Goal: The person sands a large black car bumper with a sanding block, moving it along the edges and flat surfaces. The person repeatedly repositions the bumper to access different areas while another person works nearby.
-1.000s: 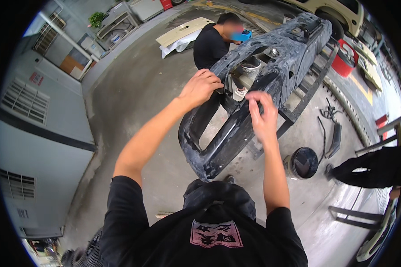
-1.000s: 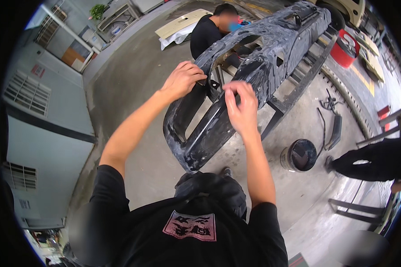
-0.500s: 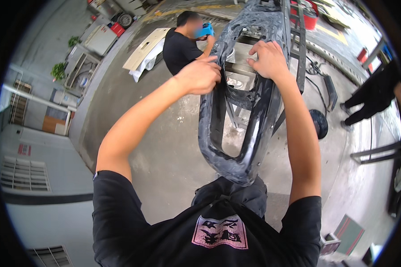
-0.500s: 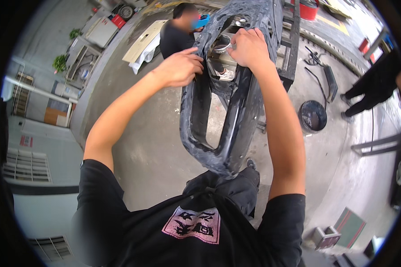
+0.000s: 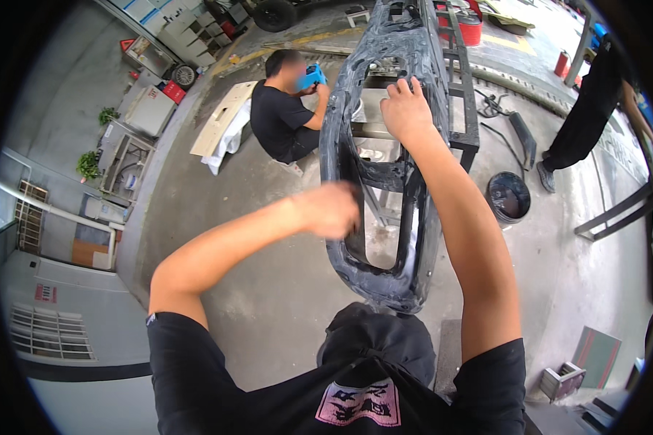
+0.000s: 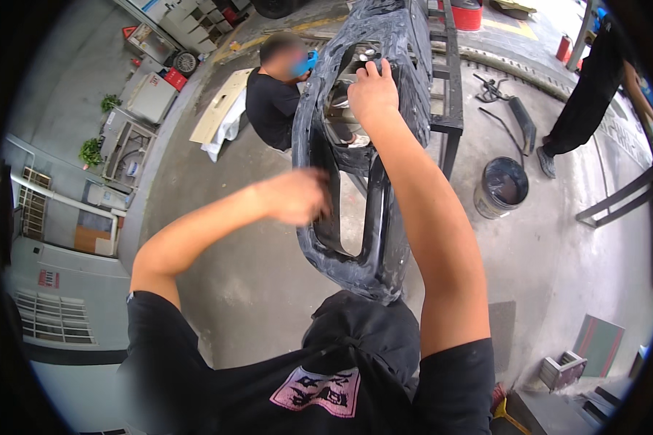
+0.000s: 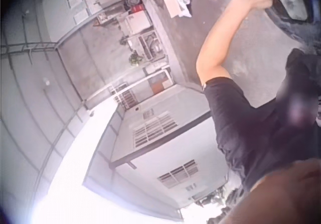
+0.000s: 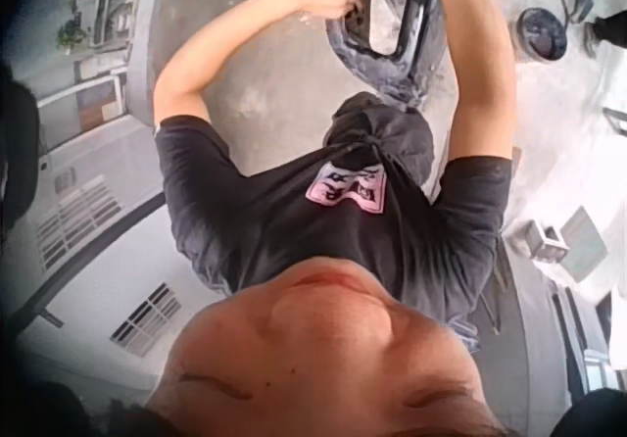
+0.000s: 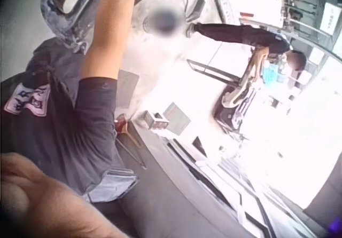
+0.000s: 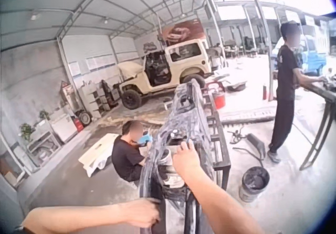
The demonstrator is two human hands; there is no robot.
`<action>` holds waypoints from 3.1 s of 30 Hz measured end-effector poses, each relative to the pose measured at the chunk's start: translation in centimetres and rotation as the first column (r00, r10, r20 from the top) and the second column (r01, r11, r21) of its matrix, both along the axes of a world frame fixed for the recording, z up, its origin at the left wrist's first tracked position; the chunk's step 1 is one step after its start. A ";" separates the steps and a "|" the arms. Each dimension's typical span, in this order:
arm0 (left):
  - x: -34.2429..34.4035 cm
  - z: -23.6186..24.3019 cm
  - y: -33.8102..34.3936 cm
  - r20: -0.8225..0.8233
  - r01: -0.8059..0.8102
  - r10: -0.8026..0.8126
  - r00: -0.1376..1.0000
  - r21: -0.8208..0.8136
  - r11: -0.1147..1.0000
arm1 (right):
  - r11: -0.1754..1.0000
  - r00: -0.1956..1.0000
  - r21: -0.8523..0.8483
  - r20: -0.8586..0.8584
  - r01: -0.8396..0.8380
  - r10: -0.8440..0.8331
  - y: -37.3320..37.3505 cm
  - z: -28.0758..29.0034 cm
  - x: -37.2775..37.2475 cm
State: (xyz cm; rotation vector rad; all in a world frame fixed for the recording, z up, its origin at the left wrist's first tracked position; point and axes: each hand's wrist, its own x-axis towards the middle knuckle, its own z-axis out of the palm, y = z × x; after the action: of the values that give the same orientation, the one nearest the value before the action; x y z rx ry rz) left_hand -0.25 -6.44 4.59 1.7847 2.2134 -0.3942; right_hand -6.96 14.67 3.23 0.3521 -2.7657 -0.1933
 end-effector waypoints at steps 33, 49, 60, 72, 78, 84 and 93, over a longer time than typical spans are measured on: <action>1.7 -2.8 5.2 -0.416 -0.298 0.084 0.905 -0.480 0.825 | 0.988 0.998 -0.153 0.069 0.025 -0.014 -0.6 2.4 1.0; 1.2 -2.4 2.6 -0.198 -0.196 0.131 0.971 -0.357 0.913 | 0.986 0.997 -0.163 0.077 0.022 -0.009 -0.7 2.5 0.9; -0.9 1.2 3.7 -0.370 -0.387 0.287 0.883 -0.231 0.893 | 0.985 0.999 -0.173 0.030 0.028 -0.023 -0.5 2.3 1.2; 5.0 -2.7 4.9 -0.305 -0.333 0.224 0.926 -0.376 0.865 | 0.986 0.997 -0.160 0.074 0.034 -0.023 -0.5 2.4 1.2; 2.0 -2.4 4.4 -0.389 -0.328 0.226 0.893 -0.218 0.919 | 0.984 0.997 -0.173 0.078 0.040 -0.027 -0.5 2.7 1.2; 0.6 -2.3 2.4 -0.401 -0.253 0.205 0.893 -0.071 0.965 | 0.986 0.998 -0.162 0.053 0.034 -0.025 -1.3 2.4 1.6; 0.5 1.1 2.7 -0.336 -0.245 0.156 0.929 -0.240 0.939 | 0.980 0.998 -0.195 0.065 0.036 -0.024 -1.0 2.0 1.3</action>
State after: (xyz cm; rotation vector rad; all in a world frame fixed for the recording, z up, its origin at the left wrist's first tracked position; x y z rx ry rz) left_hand 0.29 -3.73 5.72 1.4082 2.3744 -0.9475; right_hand -5.62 13.72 5.26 0.2689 -2.8214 0.0846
